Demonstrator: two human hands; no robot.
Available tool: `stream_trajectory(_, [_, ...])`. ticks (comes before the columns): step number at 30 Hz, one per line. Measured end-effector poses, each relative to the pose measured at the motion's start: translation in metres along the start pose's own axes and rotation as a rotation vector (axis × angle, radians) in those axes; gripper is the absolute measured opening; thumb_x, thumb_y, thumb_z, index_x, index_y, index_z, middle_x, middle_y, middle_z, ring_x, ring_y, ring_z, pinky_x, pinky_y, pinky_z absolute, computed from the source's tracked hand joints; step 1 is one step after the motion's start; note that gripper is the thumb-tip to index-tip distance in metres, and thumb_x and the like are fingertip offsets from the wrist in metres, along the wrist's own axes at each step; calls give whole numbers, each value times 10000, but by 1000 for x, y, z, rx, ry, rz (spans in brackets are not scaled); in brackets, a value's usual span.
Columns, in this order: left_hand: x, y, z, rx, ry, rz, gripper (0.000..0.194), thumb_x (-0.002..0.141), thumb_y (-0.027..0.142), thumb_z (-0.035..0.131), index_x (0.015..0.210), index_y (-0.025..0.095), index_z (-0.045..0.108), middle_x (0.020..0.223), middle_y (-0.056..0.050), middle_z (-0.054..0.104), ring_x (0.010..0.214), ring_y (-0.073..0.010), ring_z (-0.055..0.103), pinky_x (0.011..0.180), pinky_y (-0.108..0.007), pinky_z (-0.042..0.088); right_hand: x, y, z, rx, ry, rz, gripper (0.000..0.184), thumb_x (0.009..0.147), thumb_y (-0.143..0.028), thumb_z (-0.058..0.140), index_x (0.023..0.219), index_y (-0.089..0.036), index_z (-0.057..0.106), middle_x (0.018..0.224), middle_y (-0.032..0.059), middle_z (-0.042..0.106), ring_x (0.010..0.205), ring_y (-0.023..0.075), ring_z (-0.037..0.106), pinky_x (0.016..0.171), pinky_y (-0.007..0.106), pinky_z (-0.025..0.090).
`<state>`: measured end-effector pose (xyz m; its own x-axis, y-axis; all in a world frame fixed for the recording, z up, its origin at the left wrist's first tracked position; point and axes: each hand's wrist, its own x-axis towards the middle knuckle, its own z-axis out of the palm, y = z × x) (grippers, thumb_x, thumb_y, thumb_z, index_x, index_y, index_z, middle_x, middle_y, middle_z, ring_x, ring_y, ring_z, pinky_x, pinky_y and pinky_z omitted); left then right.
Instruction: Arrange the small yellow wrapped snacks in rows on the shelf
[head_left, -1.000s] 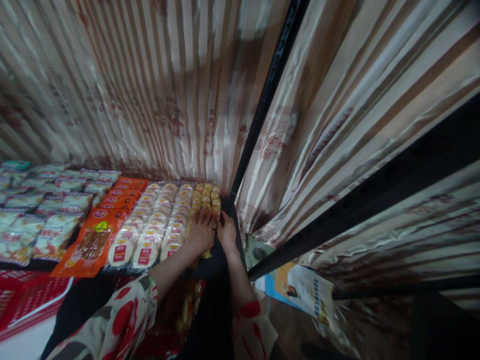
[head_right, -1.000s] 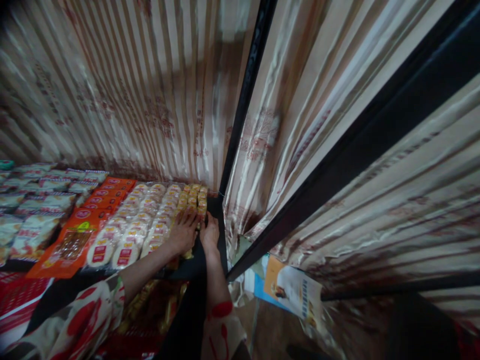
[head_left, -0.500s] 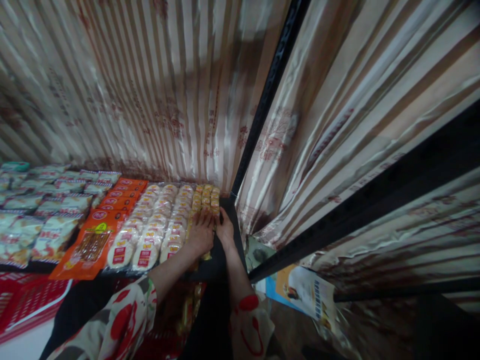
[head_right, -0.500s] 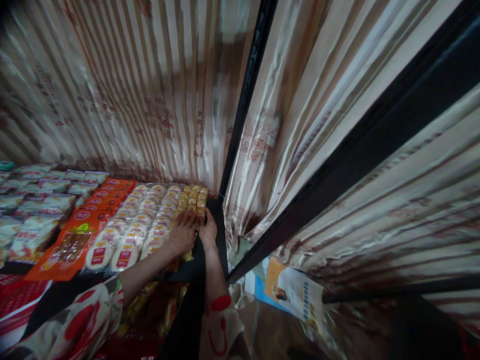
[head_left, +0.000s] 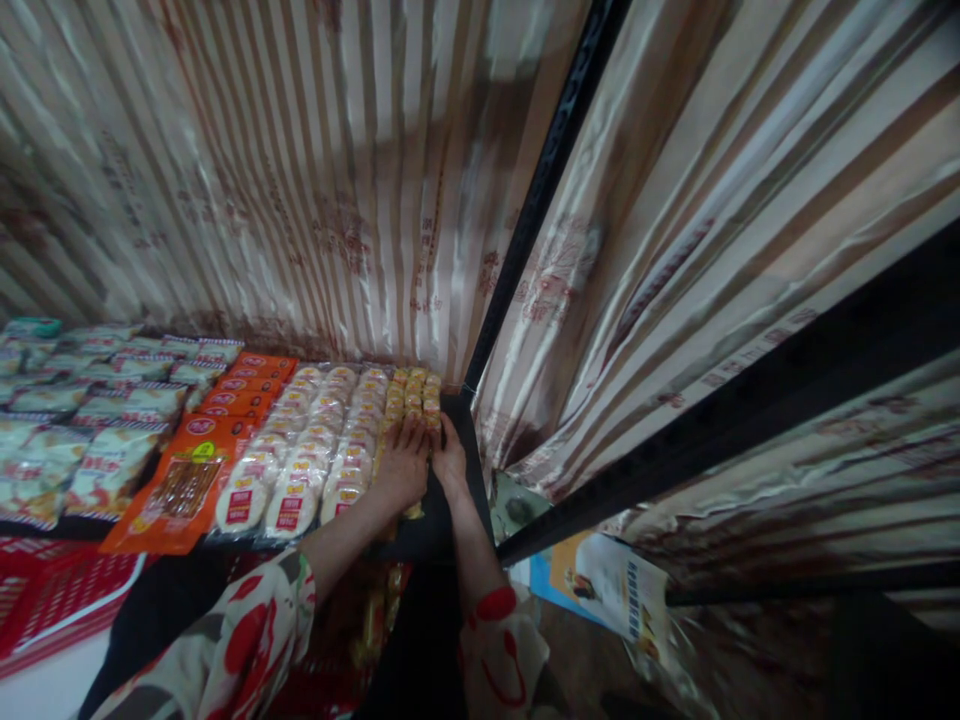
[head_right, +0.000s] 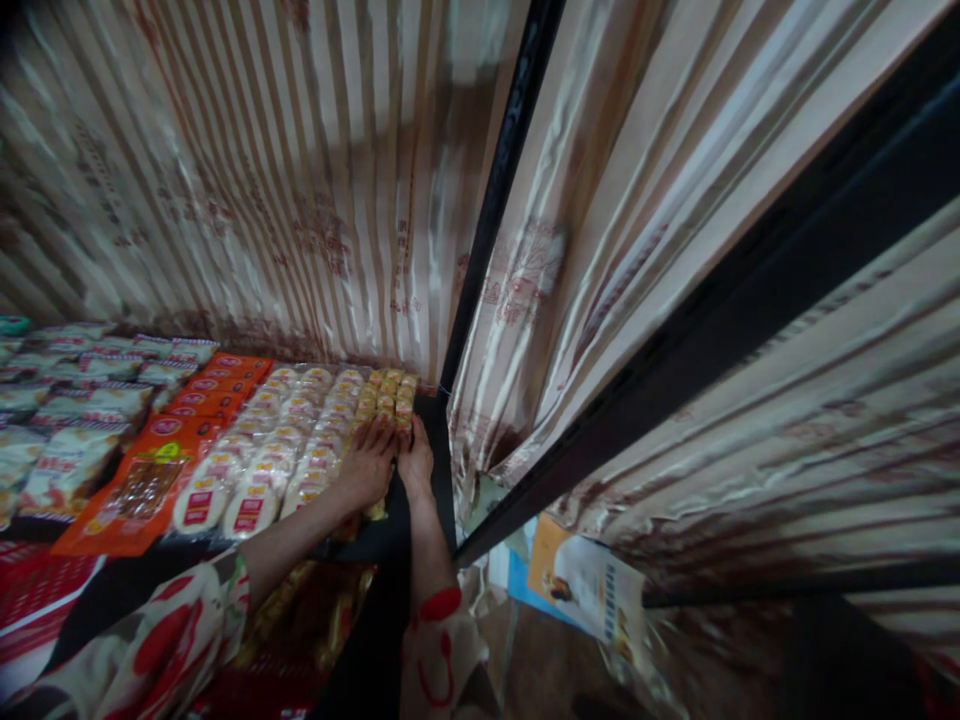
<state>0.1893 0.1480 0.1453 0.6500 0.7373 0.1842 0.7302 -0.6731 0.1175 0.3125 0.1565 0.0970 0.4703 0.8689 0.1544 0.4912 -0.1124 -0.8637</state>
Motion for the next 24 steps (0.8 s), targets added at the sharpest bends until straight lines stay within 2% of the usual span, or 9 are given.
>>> stream_trajectory(5, [0, 1, -3, -7, -17, -9, 548, 851, 249, 467, 1379, 103, 476, 1497, -133, 401, 1439, -322, 232, 1173, -529, 172, -1, 3, 3, -2, 19, -8, 494, 915, -313, 412, 1373, -136, 470, 1415, 112, 517, 1290, 185, 502, 1095, 348, 370])
stream_trajectory(13, [-2, 0, -2, -5, 0, -9, 555, 865, 313, 483, 1391, 138, 465, 1514, -122, 375, 1444, -316, 219, 1170, -527, 184, -10, 5, -2, -45, 73, 1, 519, 909, -324, 406, 1386, -124, 457, 1486, 132, 420, 1376, 192, 394, 1136, 373, 315])
stream_trajectory(20, [-3, 2, -4, 10, 33, 6, 542, 874, 329, 475, 1371, 114, 488, 1493, -164, 395, 1432, -329, 250, 1157, -539, 200, -24, -2, -9, -86, 92, -44, 513, 921, -315, 357, 1385, -125, 466, 1483, 126, 426, 1383, 185, 379, 1140, 369, 308])
stream_trajectory(24, [-5, 5, -7, 23, 56, 25, 505, 887, 270, 435, 1368, 128, 496, 1466, -155, 438, 1415, -321, 294, 1145, -550, 217, -31, -8, -8, -96, 56, -41, 505, 928, -308, 338, 1363, -109, 501, 1458, 125, 462, 1377, 184, 389, 1150, 358, 295])
